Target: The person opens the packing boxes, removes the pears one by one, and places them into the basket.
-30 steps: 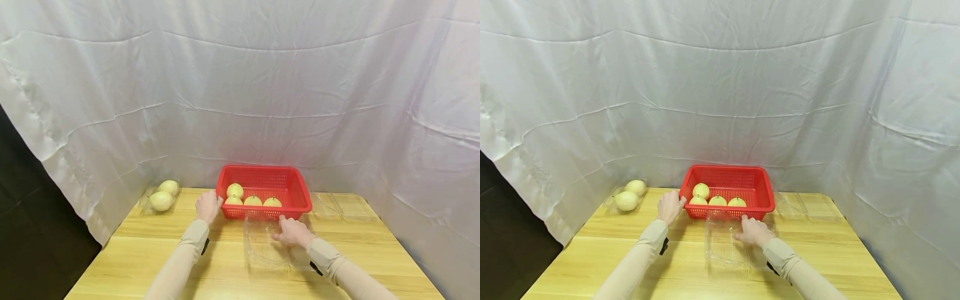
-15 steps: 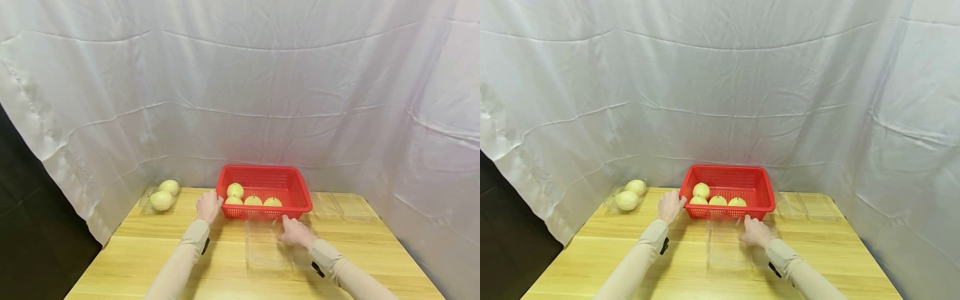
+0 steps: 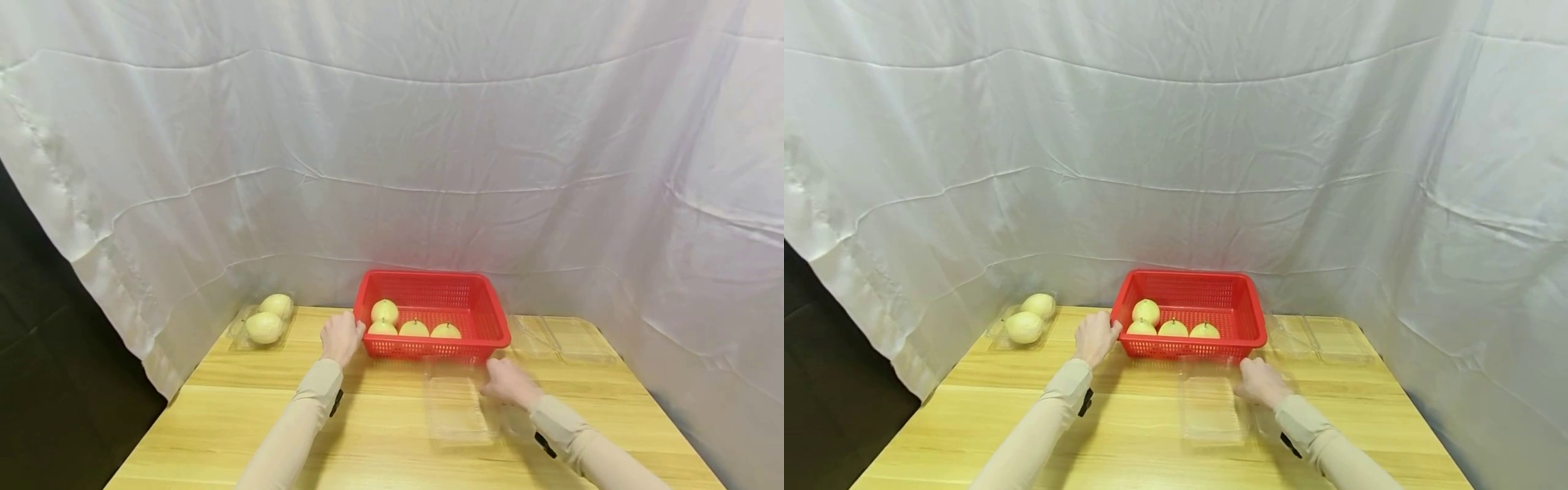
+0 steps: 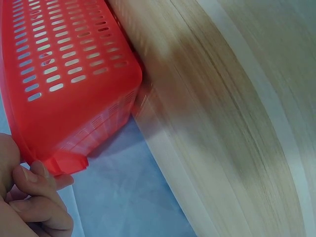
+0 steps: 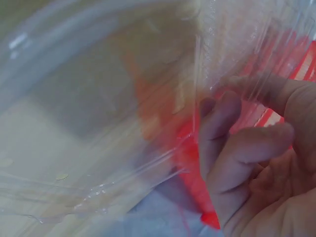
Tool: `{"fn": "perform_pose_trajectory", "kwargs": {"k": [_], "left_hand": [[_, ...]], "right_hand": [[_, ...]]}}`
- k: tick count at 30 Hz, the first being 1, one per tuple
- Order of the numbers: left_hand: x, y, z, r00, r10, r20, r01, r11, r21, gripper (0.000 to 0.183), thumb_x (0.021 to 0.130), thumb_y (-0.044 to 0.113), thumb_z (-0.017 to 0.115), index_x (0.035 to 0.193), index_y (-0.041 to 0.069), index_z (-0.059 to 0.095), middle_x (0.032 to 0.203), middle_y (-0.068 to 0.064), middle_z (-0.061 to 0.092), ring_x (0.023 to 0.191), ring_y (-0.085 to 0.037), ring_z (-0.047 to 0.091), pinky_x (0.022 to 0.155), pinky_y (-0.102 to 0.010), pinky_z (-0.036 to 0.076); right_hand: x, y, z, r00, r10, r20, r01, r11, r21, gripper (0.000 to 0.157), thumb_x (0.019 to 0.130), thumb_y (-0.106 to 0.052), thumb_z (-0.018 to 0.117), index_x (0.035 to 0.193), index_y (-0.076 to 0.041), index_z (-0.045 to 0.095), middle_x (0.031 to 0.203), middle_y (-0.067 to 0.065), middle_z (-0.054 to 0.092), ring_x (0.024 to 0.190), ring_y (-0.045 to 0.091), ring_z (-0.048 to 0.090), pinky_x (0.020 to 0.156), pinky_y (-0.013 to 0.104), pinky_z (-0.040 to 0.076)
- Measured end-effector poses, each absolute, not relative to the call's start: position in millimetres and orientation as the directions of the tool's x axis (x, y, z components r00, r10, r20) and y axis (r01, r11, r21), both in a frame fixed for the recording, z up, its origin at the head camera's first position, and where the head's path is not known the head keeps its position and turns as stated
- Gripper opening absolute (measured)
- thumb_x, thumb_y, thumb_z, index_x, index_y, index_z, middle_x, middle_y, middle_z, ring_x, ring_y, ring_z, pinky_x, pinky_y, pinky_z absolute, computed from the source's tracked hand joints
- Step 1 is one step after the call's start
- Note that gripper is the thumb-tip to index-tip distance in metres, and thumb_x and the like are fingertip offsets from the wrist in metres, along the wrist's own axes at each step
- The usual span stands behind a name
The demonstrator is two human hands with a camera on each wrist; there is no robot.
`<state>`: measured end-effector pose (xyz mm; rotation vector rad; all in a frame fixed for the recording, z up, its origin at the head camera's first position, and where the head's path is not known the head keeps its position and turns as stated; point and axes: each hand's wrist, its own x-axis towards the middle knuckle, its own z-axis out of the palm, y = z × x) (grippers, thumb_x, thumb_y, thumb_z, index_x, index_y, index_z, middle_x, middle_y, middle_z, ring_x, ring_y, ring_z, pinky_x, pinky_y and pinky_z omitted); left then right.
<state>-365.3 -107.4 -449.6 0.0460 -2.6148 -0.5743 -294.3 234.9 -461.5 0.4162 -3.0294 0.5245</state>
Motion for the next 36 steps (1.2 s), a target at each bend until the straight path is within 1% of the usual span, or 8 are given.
{"fn": "perform_pose_trajectory", "kwargs": {"k": [2,6,10,15,20,25,28,36], "left_hand": [[-365,-108,-450,-0.896,-0.124,0.426,0.064,0.914,0.401,0.027,0.085,0.021,0.063,0.061,0.011,0.055,0.061,-0.009,0.059,0.057,-0.032,0.060,0.047,-0.042,0.046],[-365,-109,-451,-0.897,-0.121,0.425,0.063,0.916,0.395,0.027,0.086,0.021,0.063,0.061,0.011,0.055,0.061,-0.009,0.059,0.056,-0.031,0.060,0.046,-0.042,0.046],[-365,-109,-451,-0.894,-0.124,0.431,0.062,0.918,0.392,0.028,0.086,0.021,0.063,0.061,0.010,0.055,0.061,-0.009,0.059,0.057,-0.032,0.060,0.046,-0.042,0.046],[-365,-108,-451,-0.894,-0.120,0.433,0.067,0.917,0.393,0.027,0.085,0.021,0.063,0.061,0.011,0.055,0.060,-0.009,0.059,0.057,-0.032,0.060,0.047,-0.043,0.046],[-366,-105,-449,-0.893,-0.116,0.436,0.077,0.913,0.401,0.027,0.086,0.021,0.063,0.062,0.010,0.056,0.060,-0.008,0.058,0.057,-0.031,0.060,0.047,-0.042,0.046],[-364,-104,-449,-0.881,-0.124,0.456,0.081,0.911,0.404,0.029,0.085,0.020,0.065,0.060,0.010,0.055,0.058,-0.008,0.057,0.055,-0.030,0.058,0.046,-0.041,0.045],[-363,-104,-447,-0.882,-0.125,0.455,0.077,0.914,0.399,0.029,0.085,0.019,0.064,0.060,0.010,0.055,0.057,-0.008,0.056,0.054,-0.030,0.057,0.045,-0.040,0.044],[-363,-106,-447,-0.878,-0.118,0.464,0.084,0.916,0.392,0.026,0.085,0.019,0.062,0.062,0.008,0.057,0.059,-0.010,0.059,0.055,-0.031,0.059,0.045,-0.041,0.045]], "right_hand": [[-295,244,-463,-0.965,-0.252,0.076,-0.262,0.903,-0.340,0.018,0.067,-0.009,0.070,0.082,-0.004,0.060,0.064,0.002,0.053,0.050,0.014,0.046,0.045,0.029,0.036],[-297,262,-463,-0.965,-0.254,0.070,-0.262,0.903,-0.340,0.021,0.068,-0.009,0.069,0.086,-0.001,0.062,0.069,0.005,0.058,0.050,0.014,0.049,0.045,0.029,0.038],[-296,278,-462,-0.969,-0.242,0.049,-0.243,0.900,-0.362,0.016,0.070,-0.007,0.067,0.082,-0.003,0.056,0.069,0.005,0.056,0.048,0.014,0.050,0.042,0.028,0.041],[-294,295,-462,-0.984,-0.180,-0.009,-0.161,0.903,-0.399,0.014,0.072,-0.007,0.062,0.079,-0.006,0.050,0.066,0.005,0.052,0.040,0.014,0.049,0.035,0.027,0.043],[-293,309,-461,-0.988,-0.154,-0.023,-0.132,0.905,-0.406,0.017,0.074,-0.009,0.063,0.083,-0.004,0.050,0.071,0.008,0.052,0.041,0.016,0.051,0.036,0.028,0.046],[-291,323,-458,-0.986,-0.146,-0.083,-0.096,0.897,-0.432,0.018,0.080,-0.010,0.064,0.086,-0.003,0.049,0.066,0.008,0.051,0.041,0.015,0.050,0.038,0.030,0.048],[-291,334,-457,-0.982,-0.129,-0.141,-0.052,0.890,-0.453,0.016,0.081,-0.009,0.061,0.083,-0.004,0.046,0.061,0.008,0.049,0.042,0.015,0.048,0.038,0.030,0.048],[-293,357,-451,-0.971,-0.079,-0.225,0.043,0.870,-0.492,0.014,0.081,-0.006,0.056,0.084,-0.004,0.042,0.058,0.002,0.045,0.046,0.011,0.040,0.041,0.025,0.045]]}}
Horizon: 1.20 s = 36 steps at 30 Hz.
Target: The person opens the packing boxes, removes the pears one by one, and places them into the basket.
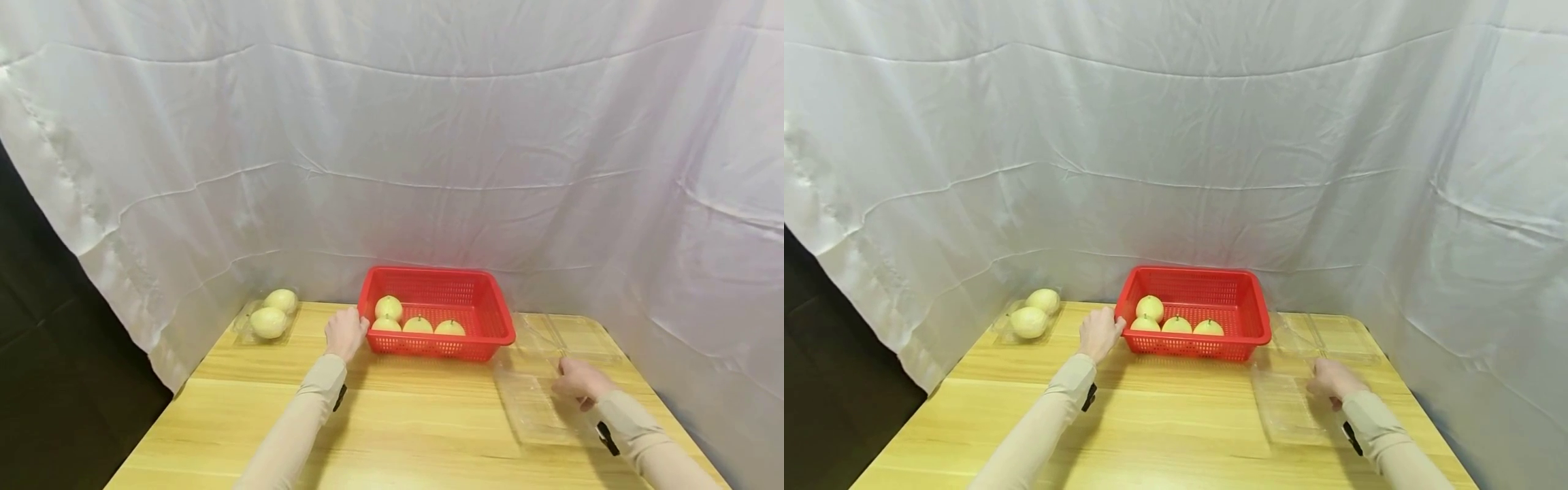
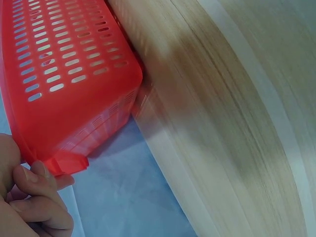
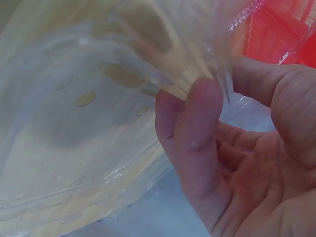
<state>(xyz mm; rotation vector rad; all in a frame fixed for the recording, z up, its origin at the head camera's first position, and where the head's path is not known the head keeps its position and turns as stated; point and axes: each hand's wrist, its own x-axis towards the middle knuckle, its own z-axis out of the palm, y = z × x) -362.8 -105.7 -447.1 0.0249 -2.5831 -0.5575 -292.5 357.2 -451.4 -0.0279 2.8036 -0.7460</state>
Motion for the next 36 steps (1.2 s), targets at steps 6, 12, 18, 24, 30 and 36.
{"fn": "perform_pose_trajectory", "kwargs": {"k": [6,12,18,24,30,36], "left_hand": [[-365,-107,-449,-0.891,-0.114,0.439,0.073,0.920,0.386,0.025,0.087,0.021,0.064,0.065,0.008,0.059,0.062,-0.010,0.060,0.057,-0.031,0.060,0.047,-0.042,0.047],[-366,-107,-449,-0.888,-0.114,0.446,0.074,0.920,0.384,0.025,0.087,0.020,0.063,0.065,0.009,0.058,0.061,-0.009,0.060,0.056,-0.031,0.060,0.047,-0.041,0.047],[-366,-107,-449,-0.885,-0.113,0.452,0.076,0.922,0.380,0.028,0.087,0.020,0.064,0.063,0.010,0.057,0.060,-0.008,0.058,0.056,-0.030,0.060,0.046,-0.040,0.046],[-365,-107,-449,-0.884,-0.113,0.454,0.076,0.923,0.378,0.028,0.087,0.020,0.064,0.062,0.010,0.056,0.060,-0.009,0.058,0.056,-0.030,0.060,0.046,-0.041,0.046],[-365,-107,-450,-0.884,-0.115,0.454,0.077,0.921,0.383,0.027,0.086,0.020,0.064,0.062,0.010,0.057,0.060,-0.009,0.059,0.056,-0.031,0.060,0.046,-0.041,0.046],[-366,-107,-449,-0.888,-0.118,0.444,0.075,0.916,0.393,0.026,0.086,0.020,0.063,0.063,0.010,0.058,0.061,-0.009,0.060,0.057,-0.031,0.061,0.047,-0.041,0.046]], "right_hand": [[-291,371,-450,-0.970,-0.048,-0.239,0.080,0.864,-0.496,0.018,0.077,-0.005,0.055,0.067,-0.010,0.042,0.048,-0.003,0.040,0.042,0.009,0.037,0.040,0.025,0.044],[-292,386,-452,-0.961,-0.017,-0.276,0.130,0.854,-0.504,0.023,0.085,-0.014,0.062,0.079,-0.006,0.040,0.056,0.002,0.044,0.050,0.013,0.043,0.045,0.028,0.048],[-295,390,-451,-0.959,-0.012,-0.282,0.136,0.856,-0.498,0.025,0.086,-0.017,0.063,0.086,-0.002,0.043,0.065,0.008,0.050,0.059,0.019,0.050,0.049,0.030,0.051],[-299,393,-450,-0.962,-0.009,-0.274,0.131,0.863,-0.487,0.028,0.087,-0.018,0.063,0.095,0.003,0.047,0.074,0.010,0.047,0.063,0.022,0.052,0.053,0.033,0.053],[-302,396,-451,-0.970,-0.010,-0.243,0.106,0.882,-0.459,0.027,0.086,-0.019,0.064,0.093,0.002,0.049,0.072,0.009,0.047,0.058,0.019,0.051,0.051,0.033,0.052],[-304,400,-450,-0.977,-0.012,-0.213,0.081,0.902,-0.424,0.026,0.088,-0.021,0.062,0.090,0.002,0.049,0.073,0.011,0.051,0.057,0.020,0.054,0.049,0.032,0.051]]}}
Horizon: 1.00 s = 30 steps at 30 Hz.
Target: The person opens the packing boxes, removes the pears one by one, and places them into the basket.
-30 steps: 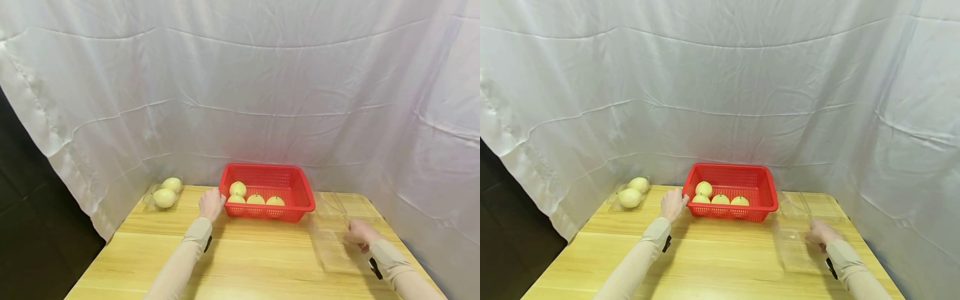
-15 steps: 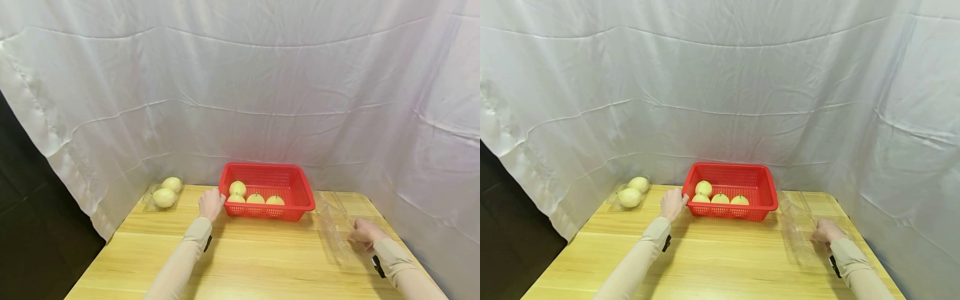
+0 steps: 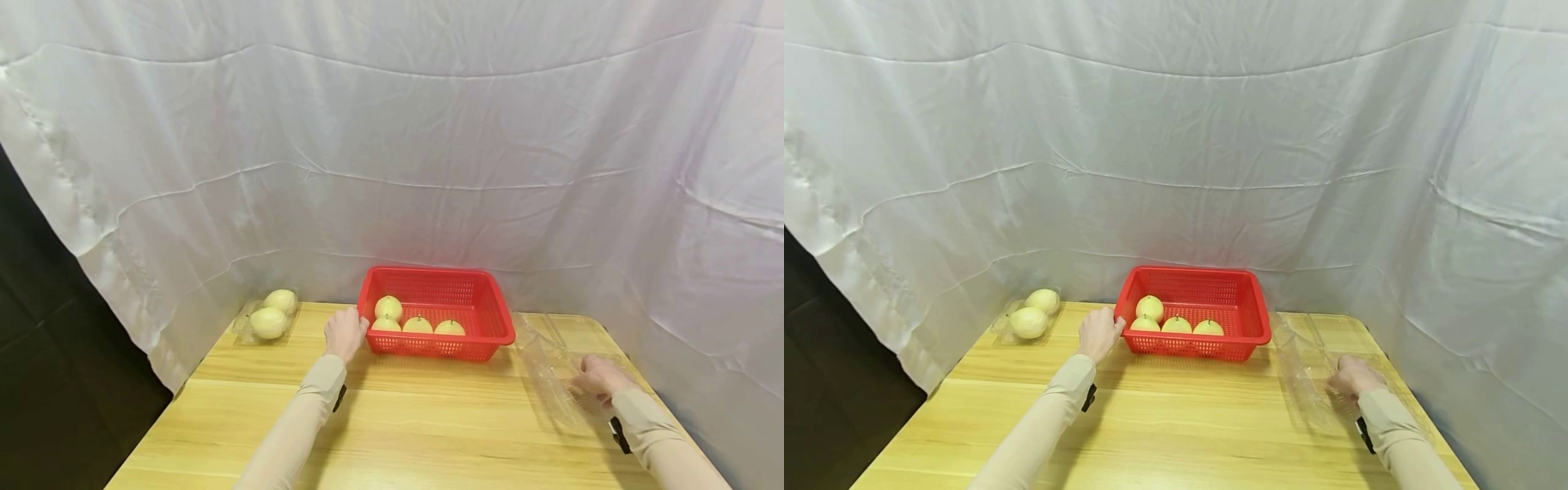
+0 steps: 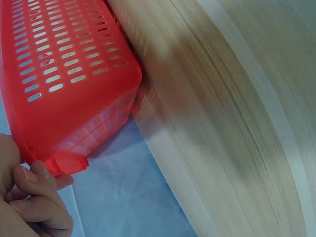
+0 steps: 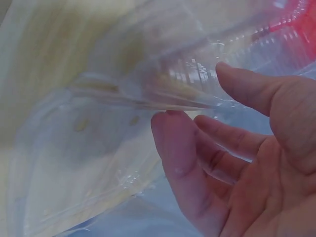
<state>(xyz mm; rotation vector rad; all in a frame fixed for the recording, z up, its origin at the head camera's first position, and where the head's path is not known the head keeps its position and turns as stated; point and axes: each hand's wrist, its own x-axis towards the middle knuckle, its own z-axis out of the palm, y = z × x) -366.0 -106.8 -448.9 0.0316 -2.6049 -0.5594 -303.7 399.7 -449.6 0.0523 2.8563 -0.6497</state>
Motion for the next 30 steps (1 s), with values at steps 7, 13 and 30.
{"fn": "perform_pose_trajectory", "kwargs": {"k": [7,13,30], "left_hand": [[-366,-107,-448,-0.889,-0.121,0.442,0.069,0.918,0.391,0.026,0.086,0.020,0.063,0.063,0.010,0.058,0.061,-0.009,0.060,0.057,-0.031,0.061,0.047,-0.042,0.046],[-366,-107,-450,-0.885,-0.114,0.452,0.075,0.922,0.380,0.027,0.086,0.020,0.063,0.062,0.010,0.057,0.060,-0.009,0.059,0.056,-0.031,0.060,0.046,-0.042,0.046],[-366,-106,-451,-0.879,-0.109,0.465,0.081,0.925,0.371,0.029,0.089,0.019,0.063,0.063,0.009,0.057,0.061,-0.010,0.060,0.058,-0.033,0.062,0.047,-0.042,0.047]], "right_hand": [[-308,392,-438,-0.999,-0.044,-0.024,-0.036,0.963,-0.267,0.027,0.091,-0.029,0.055,0.074,-0.009,0.050,0.066,0.004,0.049,0.055,0.017,0.048,0.048,0.033,0.038],[-319,375,-424,-0.993,-0.082,0.087,-0.101,0.965,-0.242,0.025,0.091,-0.026,0.055,0.083,-0.005,0.065,0.078,0.012,0.065,0.066,0.024,0.058,0.054,0.041,0.043],[-330,286,-387,-0.971,-0.175,0.163,-0.215,0.937,-0.274,0.018,0.089,-0.025,0.062,0.091,-0.011,0.073,0.086,0.007,0.073,0.078,0.027,0.068,0.060,0.048,0.049]]}}
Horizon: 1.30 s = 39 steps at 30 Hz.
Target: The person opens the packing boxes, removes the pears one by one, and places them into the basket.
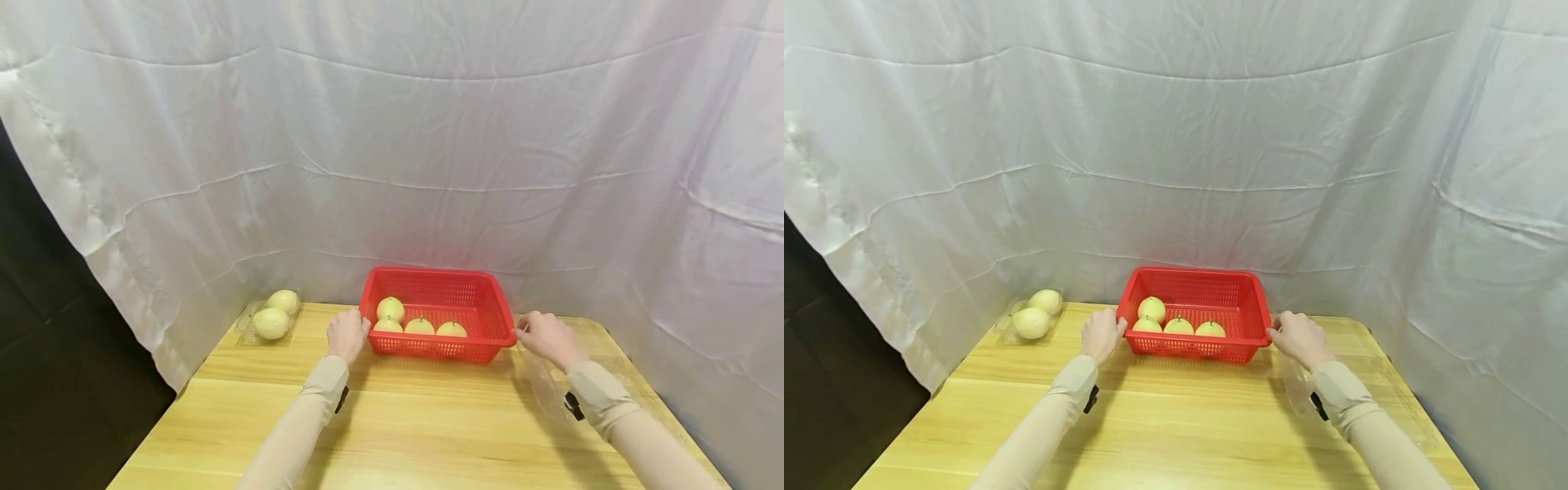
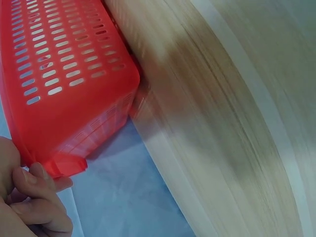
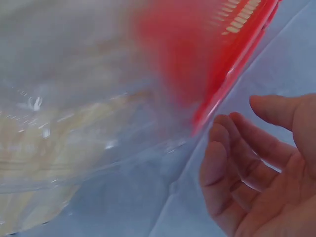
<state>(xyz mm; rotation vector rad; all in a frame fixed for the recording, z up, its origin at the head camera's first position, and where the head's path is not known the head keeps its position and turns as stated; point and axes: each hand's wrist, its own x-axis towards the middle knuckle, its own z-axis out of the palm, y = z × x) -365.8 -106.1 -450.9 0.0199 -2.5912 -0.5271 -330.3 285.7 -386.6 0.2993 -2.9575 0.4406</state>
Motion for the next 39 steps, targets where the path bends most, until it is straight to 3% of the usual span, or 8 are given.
{"fn": "perform_pose_trajectory", "kwargs": {"k": [4,7,12,18,26,30,33,39], "left_hand": [[-365,-106,-452,-0.886,-0.092,0.454,0.076,0.938,0.339,0.031,0.094,0.024,0.059,0.067,0.008,0.061,0.065,-0.012,0.063,0.062,-0.034,0.065,0.047,-0.043,0.048],[-365,-108,-453,-0.891,-0.084,0.446,0.073,0.943,0.325,0.035,0.098,0.028,0.056,0.070,0.008,0.063,0.068,-0.014,0.066,0.064,-0.035,0.066,0.048,-0.044,0.048],[-364,-117,-456,-0.884,-0.062,0.463,0.114,0.932,0.344,0.038,0.100,0.029,0.051,0.069,0.011,0.061,0.065,-0.011,0.064,0.065,-0.035,0.067,0.049,-0.045,0.048],[-365,-137,-458,-0.886,-0.070,0.458,0.120,0.920,0.373,0.037,0.100,0.028,0.050,0.066,0.015,0.059,0.062,-0.004,0.061,0.066,-0.031,0.067,0.051,-0.044,0.047],[-363,-173,-466,-0.881,-0.121,0.457,0.051,0.937,0.345,0.033,0.097,0.026,0.056,0.069,0.010,0.060,0.071,-0.014,0.067,0.069,-0.037,0.066,0.051,-0.049,0.047],[-363,-193,-471,-0.888,-0.132,0.441,0.006,0.955,0.297,0.020,0.094,0.021,0.060,0.092,0.003,0.068,0.094,-0.022,0.067,0.090,-0.042,0.062,0.066,-0.053,0.050],[-362,-212,-475,-0.890,-0.157,0.428,-0.047,0.965,0.257,0.023,0.090,0.015,0.063,0.107,-0.001,0.065,0.108,-0.028,0.059,0.104,-0.045,0.054,0.079,-0.056,0.047],[-356,-243,-479,-0.898,-0.220,0.382,-0.119,0.955,0.272,0.019,0.091,0.003,0.052,0.108,-0.005,0.055,0.112,-0.031,0.052,0.113,-0.049,0.046,0.088,-0.063,0.038]], "right_hand": [[-328,267,-383,-0.959,-0.250,0.135,-0.278,0.924,-0.261,0.013,0.087,-0.025,0.066,0.086,-0.013,0.073,0.082,0.001,0.072,0.078,0.023,0.067,0.066,0.048,0.050],[-327,256,-382,-0.942,-0.313,0.124,-0.335,0.909,-0.247,0.012,0.085,-0.022,0.069,0.081,-0.011,0.070,0.077,0.000,0.068,0.071,0.018,0.062,0.063,0.041,0.049],[-332,243,-385,-0.921,-0.379,0.095,-0.390,0.895,-0.215,0.010,0.083,-0.015,0.072,0.086,-0.005,0.070,0.081,0.004,0.069,0.076,0.021,0.064,0.070,0.042,0.052],[-336,233,-385,-0.919,-0.383,0.095,-0.394,0.907,-0.149,0.009,0.081,-0.008,0.072,0.090,-0.006,0.075,0.088,0.005,0.073,0.081,0.024,0.068,0.076,0.047,0.054],[-333,225,-387,-0.921,-0.361,0.144,-0.380,0.914,-0.141,0.010,0.078,-0.004,0.073,0.085,-0.009,0.077,0.085,0.004,0.074,0.080,0.025,0.069,0.070,0.045,0.055],[-332,225,-388,-0.922,-0.356,0.151,-0.377,0.915,-0.144,0.008,0.078,-0.004,0.074,0.082,-0.010,0.077,0.081,0.003,0.073,0.075,0.022,0.067,0.067,0.043,0.054],[-333,225,-390,-0.921,-0.355,0.160,-0.377,0.915,-0.140,0.007,0.077,-0.004,0.074,0.078,-0.011,0.076,0.078,0.001,0.072,0.072,0.019,0.066,0.064,0.041,0.053],[-334,224,-390,-0.925,-0.343,0.162,-0.364,0.923,-0.127,0.013,0.079,-0.006,0.075,0.070,-0.016,0.072,0.072,-0.001,0.069,0.067,0.016,0.062,0.059,0.038,0.050]]}}
